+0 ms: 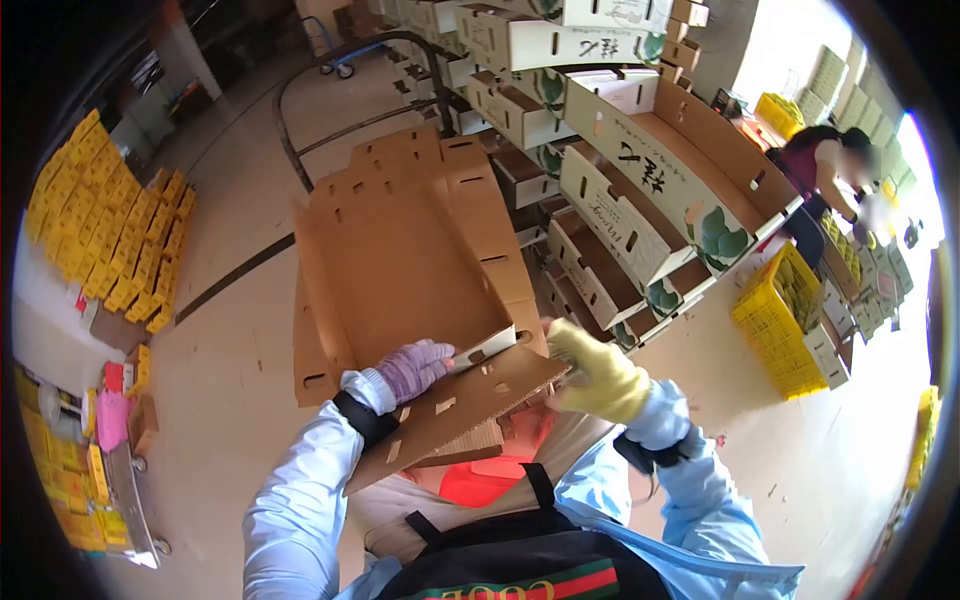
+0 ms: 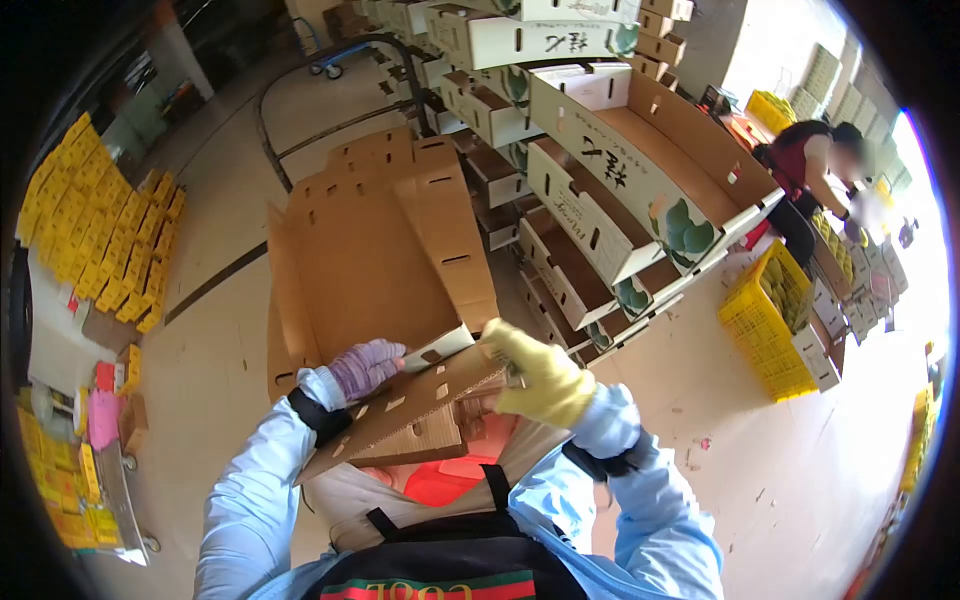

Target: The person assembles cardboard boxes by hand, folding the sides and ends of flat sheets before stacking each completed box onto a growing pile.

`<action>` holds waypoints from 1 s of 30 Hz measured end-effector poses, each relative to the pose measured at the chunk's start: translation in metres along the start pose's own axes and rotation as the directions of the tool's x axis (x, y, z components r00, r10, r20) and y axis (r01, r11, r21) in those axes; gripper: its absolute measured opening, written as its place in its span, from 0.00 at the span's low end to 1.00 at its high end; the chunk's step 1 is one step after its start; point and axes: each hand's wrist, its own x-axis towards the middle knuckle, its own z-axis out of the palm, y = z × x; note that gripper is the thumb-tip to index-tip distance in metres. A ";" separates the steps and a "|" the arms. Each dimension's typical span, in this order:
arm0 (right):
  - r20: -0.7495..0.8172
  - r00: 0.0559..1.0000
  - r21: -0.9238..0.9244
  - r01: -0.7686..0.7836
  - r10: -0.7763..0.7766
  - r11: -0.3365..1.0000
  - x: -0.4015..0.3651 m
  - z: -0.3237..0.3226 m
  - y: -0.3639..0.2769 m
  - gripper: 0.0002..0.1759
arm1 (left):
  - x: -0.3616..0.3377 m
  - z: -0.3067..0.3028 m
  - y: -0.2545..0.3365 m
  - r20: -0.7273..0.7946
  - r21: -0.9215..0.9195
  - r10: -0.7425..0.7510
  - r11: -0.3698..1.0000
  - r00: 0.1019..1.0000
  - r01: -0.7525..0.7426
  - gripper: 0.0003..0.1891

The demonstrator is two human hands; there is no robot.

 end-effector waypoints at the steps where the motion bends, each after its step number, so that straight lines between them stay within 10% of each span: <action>1: 0.153 0.988 -0.364 0.051 0.006 0.930 0.016 -0.001 0.002 0.37 | -0.002 -0.005 0.008 0.018 0.005 0.012 1.000 1.000 -0.012 0.16; 3: 0.128 0.899 -0.556 0.414 -0.418 0.721 0.040 0.010 -0.008 0.37 | -0.010 -0.003 0.015 0.159 -0.073 -0.092 0.992 0.983 0.105 0.19; 8: 0.196 0.962 -0.562 0.268 -0.188 0.782 0.059 0.040 0.025 0.36 | -0.042 -0.032 0.023 0.376 -0.150 -0.218 0.945 0.901 0.292 0.18; 10: 0.121 0.986 -0.570 0.163 -0.114 0.806 0.065 0.044 0.028 0.37 | -0.075 -0.046 0.011 -0.049 -0.118 -0.128 0.986 0.991 0.121 0.16; 11: 0.123 0.985 -0.566 0.169 -0.120 0.807 0.064 0.045 0.028 0.37 | -0.102 -0.046 -0.009 -0.423 0.283 0.099 0.959 0.901 0.027 0.14; 12: 0.076 0.992 -0.576 0.126 -0.101 0.807 0.062 0.048 0.028 0.37 | -0.128 -0.045 0.005 -0.685 0.247 -0.012 0.937 0.728 0.248 0.19; 14: 0.024 0.995 -0.547 0.098 -0.101 0.831 0.057 0.057 0.030 0.37 | -0.215 0.014 -0.084 -0.732 -0.580 -0.401 0.791 0.551 -0.194 0.25; 15: 0.003 0.987 -0.562 0.137 -0.164 0.816 0.056 0.064 0.036 0.38 | -0.258 0.044 -0.127 -0.705 -0.707 -0.568 0.510 0.424 -0.490 0.28; 17: -0.025 0.983 -0.535 0.139 -0.180 0.833 0.059 0.073 0.030 0.37 | -0.226 0.071 -0.045 -0.485 -0.870 -0.708 0.332 0.514 -0.363 0.37; 19: -0.087 0.969 -0.553 0.146 -0.231 0.820 0.060 0.086 0.033 0.37 | -0.205 0.091 -0.033 -0.566 -0.776 -0.668 0.235 0.483 -0.585 0.37; 21: -0.088 0.960 -0.611 0.159 -0.267 0.775 0.067 0.091 0.035 0.39 | -0.184 0.070 -0.024 -0.644 -0.737 -0.709 0.473 0.288 -0.482 0.36; 23: -0.108 0.961 -0.562 0.151 -0.253 0.813 0.069 0.096 0.028 0.40 | -0.179 0.055 -0.030 -0.676 -0.661 -0.711 0.701 0.193 0.268 0.34; 30: -0.208 0.956 -0.671 0.015 -0.207 0.741 0.079 0.093 0.027 0.45 | -0.125 0.009 -0.062 -0.759 -0.443 -0.550 0.828 0.349 0.343 0.30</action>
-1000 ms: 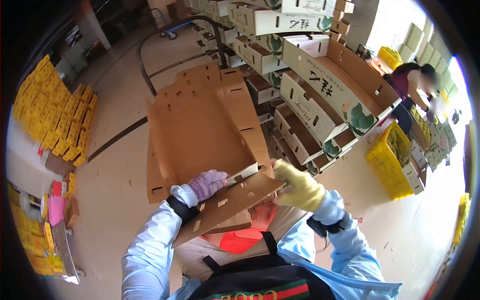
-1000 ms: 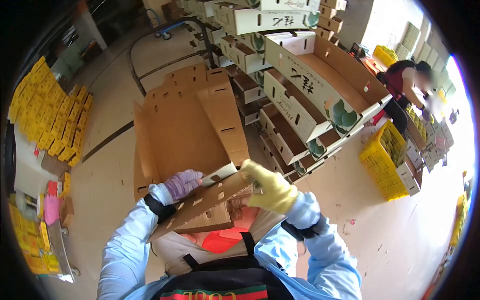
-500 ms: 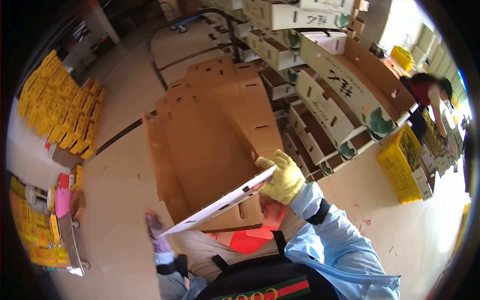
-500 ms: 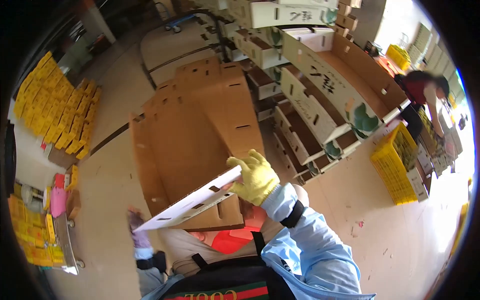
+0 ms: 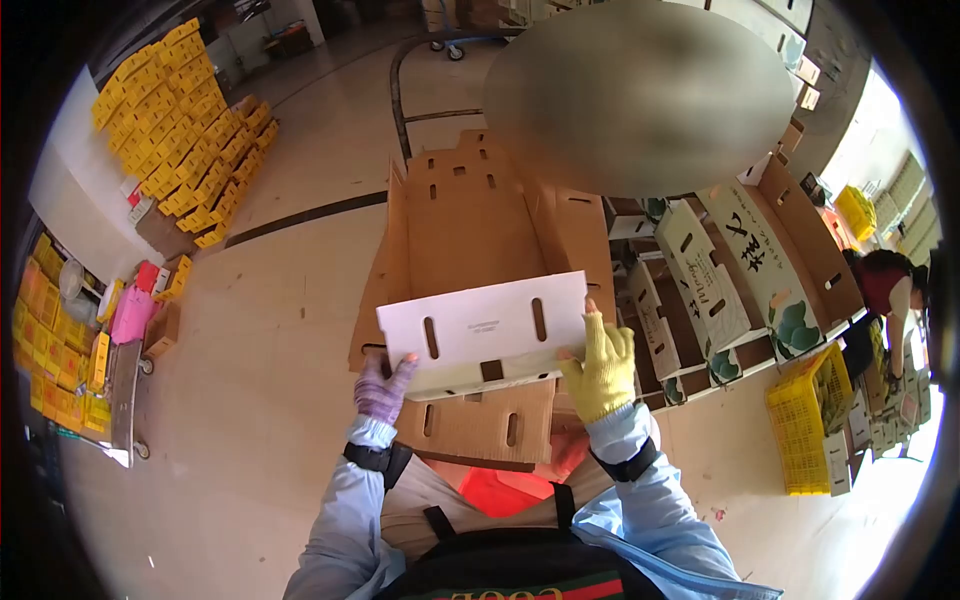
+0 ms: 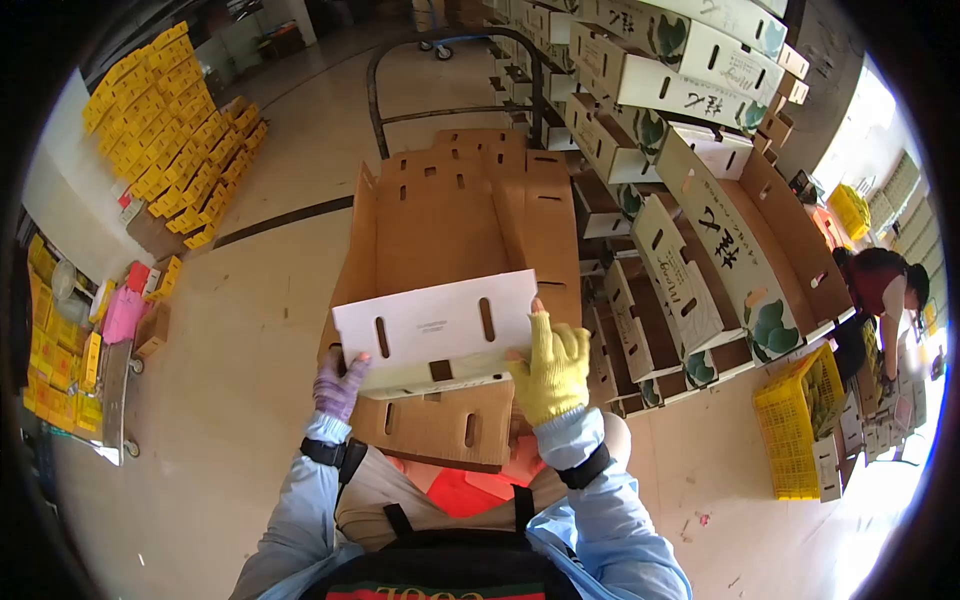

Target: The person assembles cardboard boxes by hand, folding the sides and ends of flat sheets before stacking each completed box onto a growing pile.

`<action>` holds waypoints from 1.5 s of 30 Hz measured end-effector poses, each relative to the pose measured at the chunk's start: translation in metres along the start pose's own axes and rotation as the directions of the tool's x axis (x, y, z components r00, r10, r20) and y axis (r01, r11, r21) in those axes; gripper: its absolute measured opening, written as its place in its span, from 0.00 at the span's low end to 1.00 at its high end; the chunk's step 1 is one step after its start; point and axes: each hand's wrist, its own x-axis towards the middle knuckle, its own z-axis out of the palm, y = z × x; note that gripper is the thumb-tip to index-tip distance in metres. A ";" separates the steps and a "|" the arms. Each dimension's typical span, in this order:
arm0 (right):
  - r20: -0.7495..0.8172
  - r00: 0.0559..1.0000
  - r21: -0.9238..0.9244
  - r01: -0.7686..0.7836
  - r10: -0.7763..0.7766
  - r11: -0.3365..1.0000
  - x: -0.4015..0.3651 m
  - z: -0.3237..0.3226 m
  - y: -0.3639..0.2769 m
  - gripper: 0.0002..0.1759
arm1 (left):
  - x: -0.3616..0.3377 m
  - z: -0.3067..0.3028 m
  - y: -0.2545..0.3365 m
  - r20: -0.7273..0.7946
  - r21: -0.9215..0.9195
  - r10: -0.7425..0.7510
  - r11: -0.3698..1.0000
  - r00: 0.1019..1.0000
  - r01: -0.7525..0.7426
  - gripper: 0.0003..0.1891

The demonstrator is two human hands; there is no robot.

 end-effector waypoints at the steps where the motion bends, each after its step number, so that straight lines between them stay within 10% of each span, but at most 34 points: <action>1: -0.041 0.997 -0.102 0.057 -0.062 0.993 0.002 -0.002 -0.003 0.47 | 0.008 0.000 0.007 0.025 0.152 0.015 0.988 1.000 -0.018 0.31; 3: -0.167 0.983 -0.238 0.040 -0.081 0.970 -0.002 -0.002 -0.009 0.51 | 0.015 0.005 0.023 0.024 0.132 0.026 0.991 0.999 -0.029 0.33; 7: 0.231 0.887 -0.088 0.429 -0.400 0.899 0.055 0.001 -0.022 0.50 | 0.024 0.005 0.040 -0.015 0.562 0.342 0.780 0.939 -0.275 0.35; 9: 0.614 0.666 -0.063 0.577 -0.424 0.814 0.076 0.025 -0.012 0.48 | 0.033 0.019 0.012 0.437 0.821 0.687 -0.040 0.581 -0.570 0.37; 11: 0.651 0.635 -0.046 0.579 -0.415 0.814 0.087 0.023 -0.011 0.46 | 0.027 0.037 0.019 0.471 0.707 0.560 0.222 0.682 -0.671 0.39; 14: 0.753 0.567 0.029 0.478 -0.334 0.878 0.068 0.029 -0.006 0.42 | 0.003 0.023 0.089 0.680 0.662 -0.135 0.536 0.721 -0.524 0.41; 26: 0.484 0.821 -0.060 0.377 -0.303 0.924 -0.091 0.022 -0.017 0.29 | -0.092 0.031 0.033 0.725 0.652 -0.073 0.393 0.685 -0.649 0.41; 31: 0.570 0.710 0.053 0.471 -0.414 0.881 -0.035 -0.036 -0.038 0.28 | -0.046 0.009 0.083 0.830 0.546 -0.297 0.603 0.472 -0.582 0.39; 33: 0.334 0.862 -0.067 0.426 -0.383 0.902 -0.025 -0.049 -0.044 0.32 | -0.022 0.012 0.075 0.830 0.555 -0.338 0.580 0.444 -0.597 0.44; 35: 0.247 0.944 -0.162 0.264 -0.220 0.951 -0.036 -0.034 -0.043 0.31 | 0.002 0.011 0.077 0.905 0.335 -0.176 0.856 0.388 -0.394 0.48; 38: 0.143 0.970 0.417 0.123 -0.199 0.900 -0.040 -0.002 -0.047 0.29 | 0.031 0.028 0.124 0.783 0.383 -0.090 0.849 0.615 -0.364 0.50; 40: 0.252 0.891 0.833 -0.002 -0.377 0.553 -0.059 0.002 -0.077 0.23 | 0.050 0.055 0.156 0.698 0.508 -0.149 0.792 0.701 -0.338 0.49; 45: 0.332 0.660 0.893 0.010 -0.674 0.450 -0.101 0.013 -0.087 0.20 | 0.067 0.127 0.170 0.545 0.656 -0.124 0.679 0.829 -0.329 0.44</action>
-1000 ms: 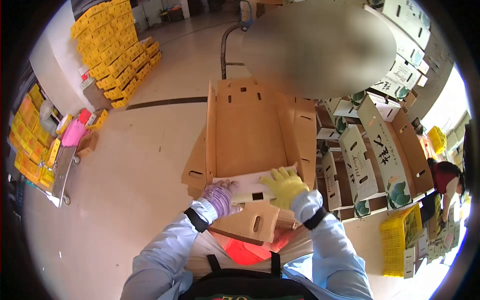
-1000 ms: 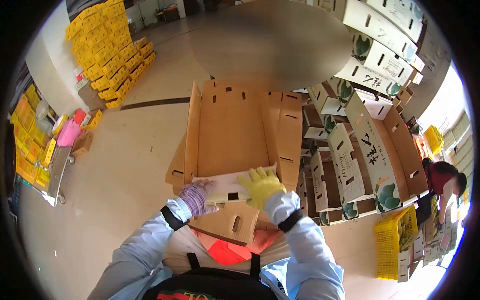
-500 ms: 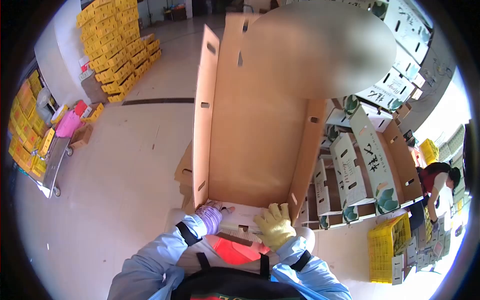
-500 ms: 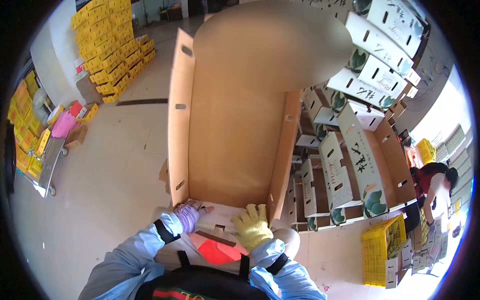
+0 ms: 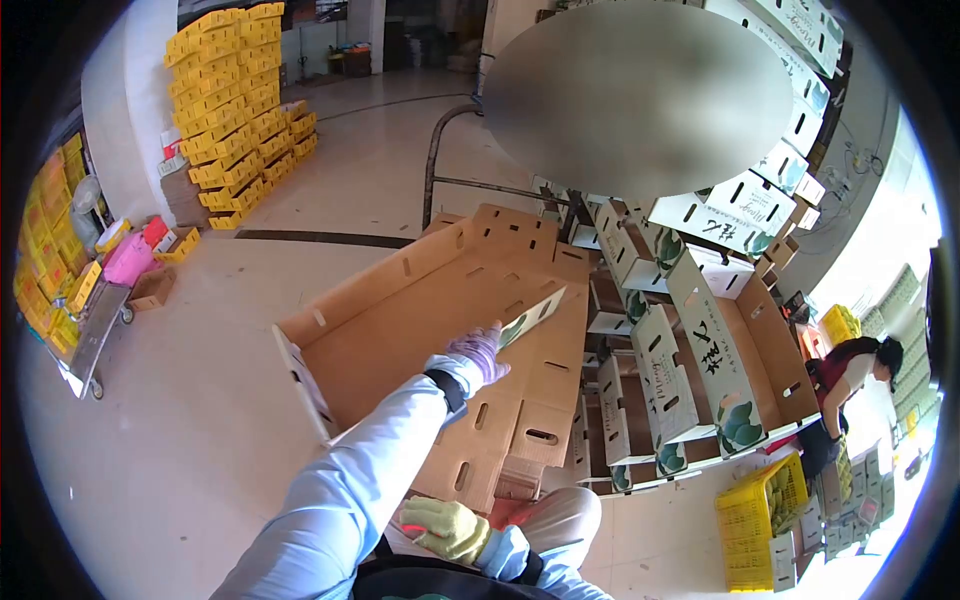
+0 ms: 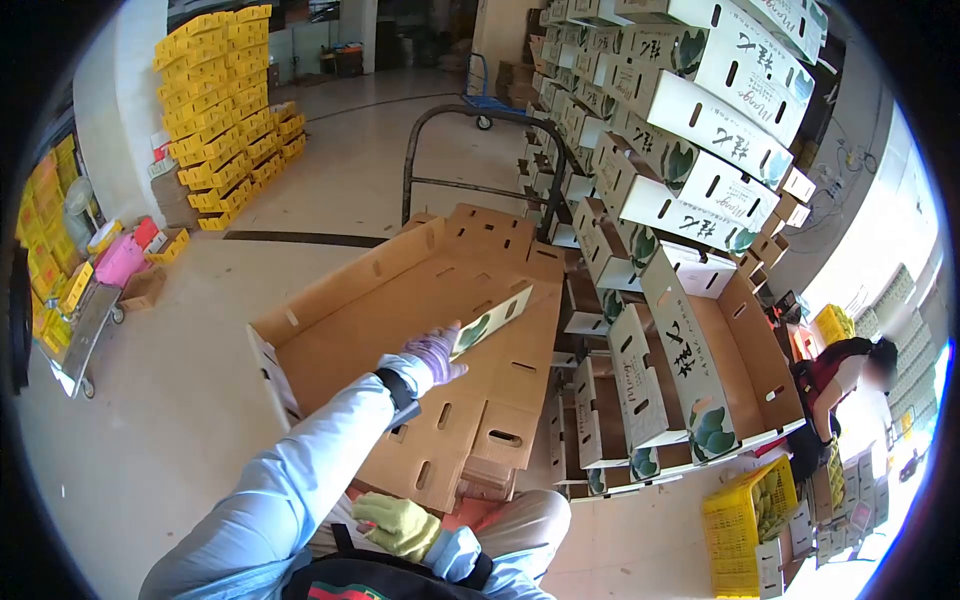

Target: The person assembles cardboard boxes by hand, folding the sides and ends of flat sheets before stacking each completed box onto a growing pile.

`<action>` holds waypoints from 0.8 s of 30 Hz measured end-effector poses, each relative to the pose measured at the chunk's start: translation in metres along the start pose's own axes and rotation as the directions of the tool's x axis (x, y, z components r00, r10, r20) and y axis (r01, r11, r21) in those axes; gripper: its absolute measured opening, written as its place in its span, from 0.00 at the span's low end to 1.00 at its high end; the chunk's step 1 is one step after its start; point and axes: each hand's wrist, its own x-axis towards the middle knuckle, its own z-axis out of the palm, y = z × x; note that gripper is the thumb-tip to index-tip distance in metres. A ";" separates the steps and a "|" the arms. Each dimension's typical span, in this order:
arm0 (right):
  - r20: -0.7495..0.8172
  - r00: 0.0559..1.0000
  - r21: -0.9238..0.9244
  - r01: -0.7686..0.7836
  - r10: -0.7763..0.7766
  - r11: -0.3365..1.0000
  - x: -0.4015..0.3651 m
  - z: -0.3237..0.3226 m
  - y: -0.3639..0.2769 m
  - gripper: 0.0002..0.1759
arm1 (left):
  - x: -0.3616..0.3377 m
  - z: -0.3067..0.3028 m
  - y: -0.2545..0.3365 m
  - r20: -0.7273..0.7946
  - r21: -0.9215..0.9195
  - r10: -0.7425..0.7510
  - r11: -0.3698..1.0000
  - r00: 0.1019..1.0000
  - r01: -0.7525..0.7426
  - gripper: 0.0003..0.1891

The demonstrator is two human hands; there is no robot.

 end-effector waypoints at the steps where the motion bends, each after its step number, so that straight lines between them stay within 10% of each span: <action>1: -0.041 0.998 -0.051 -0.040 0.038 0.998 -0.008 -0.004 -0.002 0.20 | -0.002 0.012 0.004 -0.071 -0.019 0.072 0.997 0.995 -0.073 0.42; 5: -0.311 0.909 -0.139 -0.334 0.279 0.932 -0.050 -0.042 -0.014 0.18 | -0.013 0.061 0.010 -0.379 0.018 0.116 0.993 0.918 -0.118 0.27; 10: -0.764 0.644 -0.452 -0.499 -0.032 0.740 -0.093 -0.122 -0.027 0.15 | -0.064 0.073 -0.040 -0.445 -0.050 0.390 0.888 0.806 -0.457 0.12; 13: -0.761 0.601 -0.593 -0.495 -0.243 0.635 -0.091 -0.171 -0.026 0.12 | -0.103 0.056 -0.088 -0.346 0.208 0.539 0.842 0.768 -0.497 0.12; 17: -0.758 0.651 -0.632 -0.716 -0.044 0.297 -0.037 -0.206 -0.022 0.29 | -0.164 0.056 -0.119 -0.407 0.231 0.570 0.820 0.713 -0.524 0.13; 24: -0.632 0.677 -0.546 -0.735 0.377 0.404 0.027 -0.199 0.069 0.27 | -0.184 0.069 -0.161 -0.177 0.435 0.576 0.773 0.798 -0.462 0.24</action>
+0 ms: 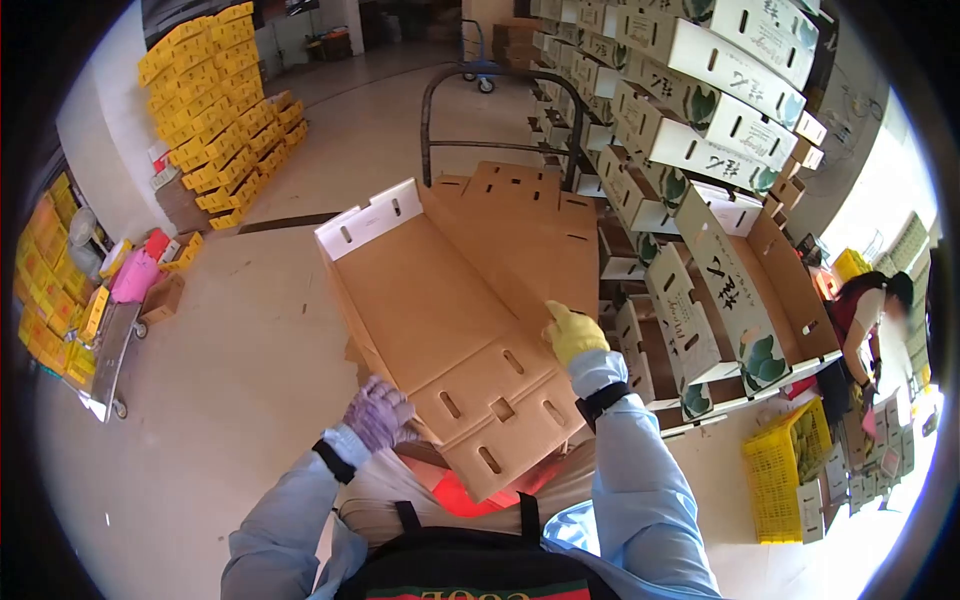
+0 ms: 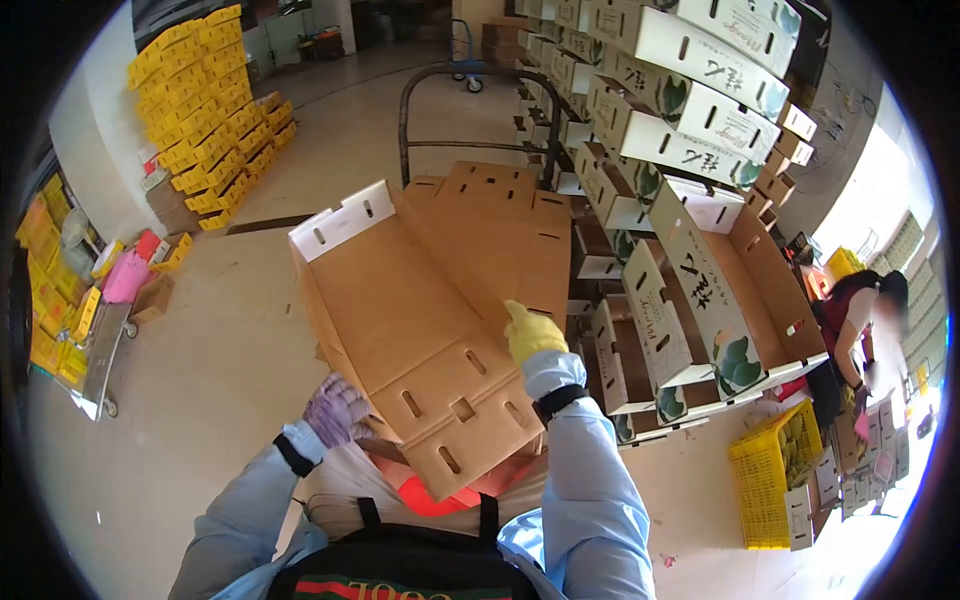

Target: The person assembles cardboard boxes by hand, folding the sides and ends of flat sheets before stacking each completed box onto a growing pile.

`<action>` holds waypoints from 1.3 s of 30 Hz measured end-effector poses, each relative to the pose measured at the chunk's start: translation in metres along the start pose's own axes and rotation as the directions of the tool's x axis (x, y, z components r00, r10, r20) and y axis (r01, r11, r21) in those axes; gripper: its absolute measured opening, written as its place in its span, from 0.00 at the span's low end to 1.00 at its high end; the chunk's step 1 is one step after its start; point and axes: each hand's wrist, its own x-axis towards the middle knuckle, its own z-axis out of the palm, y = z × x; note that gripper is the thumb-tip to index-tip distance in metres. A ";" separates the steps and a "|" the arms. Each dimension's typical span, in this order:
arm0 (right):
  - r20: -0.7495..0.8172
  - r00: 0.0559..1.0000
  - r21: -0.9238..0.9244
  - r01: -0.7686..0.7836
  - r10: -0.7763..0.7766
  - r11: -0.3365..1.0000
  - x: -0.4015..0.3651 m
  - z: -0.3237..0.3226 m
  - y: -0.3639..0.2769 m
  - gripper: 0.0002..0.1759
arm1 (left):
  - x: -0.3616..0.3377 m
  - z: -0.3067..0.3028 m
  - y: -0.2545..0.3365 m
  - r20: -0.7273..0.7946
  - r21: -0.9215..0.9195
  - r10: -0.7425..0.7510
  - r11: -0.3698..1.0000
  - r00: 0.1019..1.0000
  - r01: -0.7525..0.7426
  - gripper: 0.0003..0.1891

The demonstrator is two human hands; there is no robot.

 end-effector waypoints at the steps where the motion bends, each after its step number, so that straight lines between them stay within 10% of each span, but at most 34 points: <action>1: 0.078 0.994 0.130 -0.083 0.073 0.988 -0.002 0.007 0.002 0.26 | 0.008 -0.004 -0.005 0.081 -0.010 -0.143 0.989 0.986 0.144 0.25; 5: -0.001 0.998 0.114 0.059 -0.059 0.992 -0.056 0.020 0.004 0.24 | 0.049 0.010 -0.039 0.303 -0.102 -0.532 0.806 0.790 0.582 0.29; 10: 0.199 0.979 0.414 -0.117 0.035 0.903 -0.123 0.012 0.040 0.23 | 0.075 -0.006 -0.035 0.311 -0.119 -0.242 0.950 0.919 0.290 0.32; 12: -0.266 0.958 0.286 0.181 -0.103 0.941 -0.118 0.002 0.061 0.26 | 0.084 -0.008 -0.034 0.346 -0.102 -0.175 0.970 0.922 0.223 0.33; 14: -0.161 0.924 -0.261 0.299 -0.347 0.918 -0.096 -0.049 0.031 0.27 | 0.089 -0.004 -0.033 0.388 -0.114 -0.185 0.962 0.903 0.247 0.35; 16: -0.104 0.897 -0.340 0.373 -0.429 0.863 -0.080 -0.052 0.023 0.26 | 0.091 -0.014 -0.028 0.409 -0.069 -0.241 0.954 0.880 0.293 0.36; 18: -0.021 0.609 -0.296 0.754 -0.793 0.587 -0.057 -0.048 0.015 0.32 | 0.094 -0.023 -0.022 0.510 -0.087 -0.244 0.939 0.825 0.332 0.40; 21: 0.028 0.481 -0.239 0.855 -0.876 0.461 -0.031 -0.042 -0.004 0.24 | 0.088 -0.019 -0.017 0.287 -0.056 -0.178 0.978 0.941 0.202 0.49; 27: -0.166 0.693 -0.288 0.646 -0.701 0.707 -0.026 0.008 -0.035 0.17 | 0.135 0.002 0.034 0.000 -0.412 -0.174 0.897 0.985 0.159 0.31; 30: -0.245 0.809 -0.291 0.465 -0.535 0.836 -0.050 0.006 -0.045 0.22 | 0.149 0.011 0.032 0.120 -0.319 -0.198 0.920 0.973 0.226 0.19; 31: -0.309 0.819 -0.299 0.399 -0.483 0.867 -0.072 0.002 -0.060 0.28 | 0.145 0.021 0.032 -0.059 -0.327 -0.190 0.931 0.980 0.161 0.14; 34: 0.274 0.758 -0.134 0.639 -0.591 0.757 -0.160 0.045 -0.060 0.31 | 0.147 0.006 0.032 0.114 -0.333 -0.204 0.914 0.972 0.231 0.14; 39: 0.202 0.690 0.084 0.694 -0.694 0.715 -0.212 0.039 -0.049 0.18 | 0.155 0.005 0.026 0.246 -0.389 -0.166 0.885 0.955 0.254 0.17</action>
